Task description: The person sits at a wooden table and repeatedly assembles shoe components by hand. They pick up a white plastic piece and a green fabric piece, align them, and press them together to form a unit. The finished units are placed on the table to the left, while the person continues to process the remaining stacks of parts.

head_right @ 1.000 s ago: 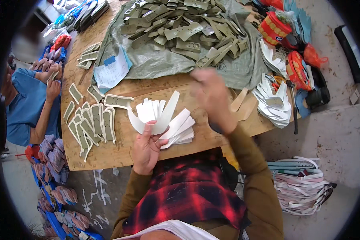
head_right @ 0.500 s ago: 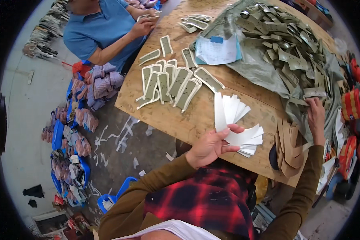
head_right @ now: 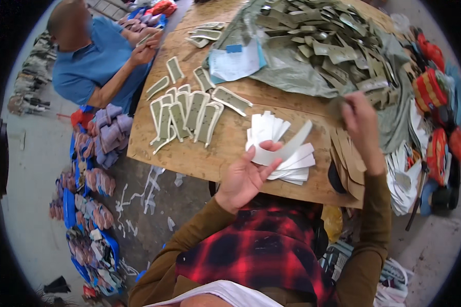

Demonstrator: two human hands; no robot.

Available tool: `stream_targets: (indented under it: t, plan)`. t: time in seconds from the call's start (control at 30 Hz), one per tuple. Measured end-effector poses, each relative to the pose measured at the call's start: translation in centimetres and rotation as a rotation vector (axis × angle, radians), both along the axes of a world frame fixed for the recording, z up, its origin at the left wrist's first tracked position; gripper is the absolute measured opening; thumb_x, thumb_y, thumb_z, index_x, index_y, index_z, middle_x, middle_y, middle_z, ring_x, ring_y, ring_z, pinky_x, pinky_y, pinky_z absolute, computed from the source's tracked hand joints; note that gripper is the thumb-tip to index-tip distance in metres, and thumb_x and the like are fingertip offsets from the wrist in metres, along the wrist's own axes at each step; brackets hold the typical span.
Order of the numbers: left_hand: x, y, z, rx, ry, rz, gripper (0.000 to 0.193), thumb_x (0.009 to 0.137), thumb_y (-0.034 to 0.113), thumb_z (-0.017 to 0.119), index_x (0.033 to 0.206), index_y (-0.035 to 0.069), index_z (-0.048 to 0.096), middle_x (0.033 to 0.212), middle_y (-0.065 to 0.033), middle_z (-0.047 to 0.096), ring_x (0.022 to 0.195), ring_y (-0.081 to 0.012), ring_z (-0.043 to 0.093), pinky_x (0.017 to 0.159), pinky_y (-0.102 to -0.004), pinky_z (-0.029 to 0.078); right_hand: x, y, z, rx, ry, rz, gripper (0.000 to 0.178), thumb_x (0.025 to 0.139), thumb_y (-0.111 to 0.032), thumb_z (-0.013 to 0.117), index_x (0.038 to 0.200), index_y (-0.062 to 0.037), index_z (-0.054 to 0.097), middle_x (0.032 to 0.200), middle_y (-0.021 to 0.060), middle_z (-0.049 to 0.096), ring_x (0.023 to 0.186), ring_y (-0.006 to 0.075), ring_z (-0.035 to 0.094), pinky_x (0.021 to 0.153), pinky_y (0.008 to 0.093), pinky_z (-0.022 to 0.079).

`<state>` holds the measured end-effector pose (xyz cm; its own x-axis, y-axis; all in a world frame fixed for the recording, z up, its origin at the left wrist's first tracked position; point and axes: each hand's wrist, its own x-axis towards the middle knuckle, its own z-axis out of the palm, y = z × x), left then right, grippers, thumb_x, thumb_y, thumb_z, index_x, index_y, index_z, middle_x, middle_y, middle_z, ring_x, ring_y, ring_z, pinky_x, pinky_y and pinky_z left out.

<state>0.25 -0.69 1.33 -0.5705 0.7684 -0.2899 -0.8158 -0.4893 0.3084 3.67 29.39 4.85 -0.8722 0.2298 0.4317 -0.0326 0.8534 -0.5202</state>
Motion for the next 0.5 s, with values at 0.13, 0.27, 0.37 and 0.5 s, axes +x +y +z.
stream_targets:
  t: [0.13, 0.27, 0.37, 0.5]
  plan:
    - [-0.5, -0.7, 0.7, -0.02, -0.002, 0.005, 0.038, 0.106, 0.025, 0.039, 0.133, -0.001, 0.045, 0.139, -0.0154, 0.049, 0.127, -0.0238, 0.05, 0.112, -0.0369, 0.042, -1.2, -1.4, -4.2, -0.371, -0.104, 0.009, 0.012, 0.092, -0.007, 0.06, 0.101, -0.0001, 0.06, 0.081, 0.0057, 0.055, 0.068, 0.0115, 0.052, 0.062, 0.0259, 0.042]
    - [-0.5, -1.2, 0.8, 0.004, -0.021, 0.008, 0.038, 0.106, 0.025, 0.039, 0.134, 0.0, 0.044, 0.14, -0.0153, 0.048, 0.128, -0.0241, 0.05, 0.112, -0.0392, 0.042, -1.3, -2.2, -6.3, -0.5, -0.123, 0.029, 0.014, 0.089, -0.008, 0.063, 0.1, 0.0007, 0.062, 0.082, 0.0104, 0.056, 0.068, 0.0176, 0.054, 0.064, 0.0301, 0.044]
    - [-0.5, -1.2, 0.9, -0.022, 0.002, -0.003, 0.039, 0.106, 0.025, 0.039, 0.134, -0.001, 0.044, 0.14, -0.016, 0.048, 0.128, -0.0251, 0.049, 0.113, -0.0395, 0.041, -0.5, -2.6, -6.9, -0.204, -0.114, -0.011, 0.017, 0.088, -0.009, 0.063, 0.103, -0.0003, 0.064, 0.09, 0.0128, 0.062, 0.072, 0.0212, 0.059, 0.067, 0.0348, 0.046]
    - [-0.4, -0.9, 1.6, -0.027, -0.039, -0.017, 0.042, 0.106, 0.025, 0.035, 0.137, -0.004, 0.039, 0.144, -0.0231, 0.042, 0.132, -0.0317, 0.046, 0.114, -0.0412, 0.039, 0.6, -3.9, -3.0, -0.521, -0.012, -0.073, 0.018, 0.092, -0.01, 0.063, 0.106, 0.0006, 0.062, 0.097, 0.0116, 0.068, 0.083, 0.0181, 0.064, 0.073, 0.0317, 0.05]
